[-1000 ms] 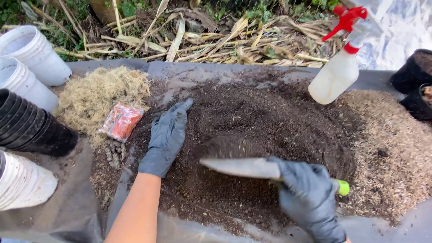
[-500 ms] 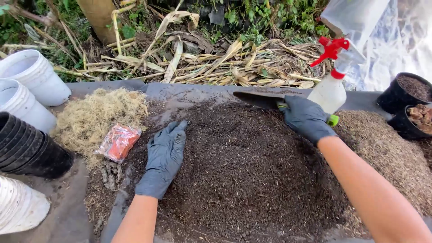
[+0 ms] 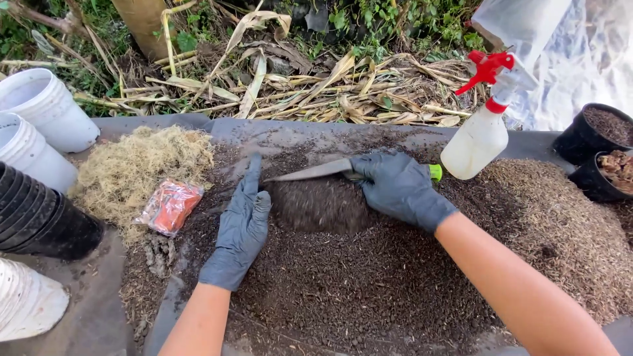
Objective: Mixing different types of soil or soil amendments together on a work surface using a hand trowel and gloved hands.
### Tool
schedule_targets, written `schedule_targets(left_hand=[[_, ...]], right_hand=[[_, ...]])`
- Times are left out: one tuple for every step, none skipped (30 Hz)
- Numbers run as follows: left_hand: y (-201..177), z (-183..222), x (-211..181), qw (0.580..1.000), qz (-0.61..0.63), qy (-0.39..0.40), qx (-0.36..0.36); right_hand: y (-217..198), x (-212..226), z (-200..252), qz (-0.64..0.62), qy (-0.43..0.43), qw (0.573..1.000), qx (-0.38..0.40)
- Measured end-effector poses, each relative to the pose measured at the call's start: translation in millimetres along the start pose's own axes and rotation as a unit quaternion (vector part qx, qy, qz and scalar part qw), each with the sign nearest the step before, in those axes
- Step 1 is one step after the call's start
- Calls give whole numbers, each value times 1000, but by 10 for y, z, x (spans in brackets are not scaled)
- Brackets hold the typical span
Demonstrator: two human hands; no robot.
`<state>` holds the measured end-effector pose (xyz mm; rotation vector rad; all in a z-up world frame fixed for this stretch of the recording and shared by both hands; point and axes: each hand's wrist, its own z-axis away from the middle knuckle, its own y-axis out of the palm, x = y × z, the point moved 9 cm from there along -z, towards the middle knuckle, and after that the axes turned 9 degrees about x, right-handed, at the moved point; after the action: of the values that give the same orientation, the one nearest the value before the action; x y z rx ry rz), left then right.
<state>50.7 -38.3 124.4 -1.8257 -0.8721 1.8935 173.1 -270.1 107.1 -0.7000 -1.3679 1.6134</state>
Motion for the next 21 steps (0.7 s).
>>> schedule_targets(left_hand=[[59,-48,95,999,-4,49,3],[107,-97,184,995,-9,100,5],[83,-58,109,995,-10,100,5],[62,-16,-4,992,13,124,6],[37,28,-114,988,36,147,7],[67,-12,-32,988,37,147,7],[202,-71,78,990,-59,120,52],[334,-115,215,979,-154,89,97],[351,-127,235,979,-153,89,97],[410,-146,278,971,-195,76,119],[468,-165,322,959,-237,62,139],[475,-182,336,959,-236,63,140],[487,-201,354,960,-231,61,144],[503,-222,366,961,-226,60,148],[520,-226,395,961,-226,61,149],[526,-237,409,958,-237,68,144],[531,-248,424,956,-248,74,139],[536,-243,425,956,-247,75,140],[542,-238,420,956,-246,82,140],[554,-222,424,956,-244,87,140],[556,-208,406,956,-243,86,142]], right_hand=[[-26,52,99,41,-34,996,-66],[-59,112,211,82,-67,985,-135],[17,38,297,82,-68,985,-136],[-4,45,453,123,-99,966,-204],[-6,54,626,163,-130,940,-271],[48,-24,695,164,-130,940,-270],[50,-18,863,203,-160,906,-335],[83,-14,1047,240,-188,866,-396],[153,-131,1109,241,-188,867,-395],[206,-296,1142,242,-155,875,-390],[259,-466,1179,244,-122,881,-386],[320,-560,1239,244,-121,882,-385],[435,-748,1183,292,-48,899,-322],[555,-965,1156,336,27,906,-256],[547,-990,1238,336,29,906,-255],[530,-1071,1307,304,49,920,-244],[518,-1151,1377,271,69,931,-233],[516,-1120,1455,272,70,931,-232],[440,-1084,1591,236,68,927,-284],[378,-1054,1738,200,65,919,-334],[368,-964,1802,200,65,919,-332]])
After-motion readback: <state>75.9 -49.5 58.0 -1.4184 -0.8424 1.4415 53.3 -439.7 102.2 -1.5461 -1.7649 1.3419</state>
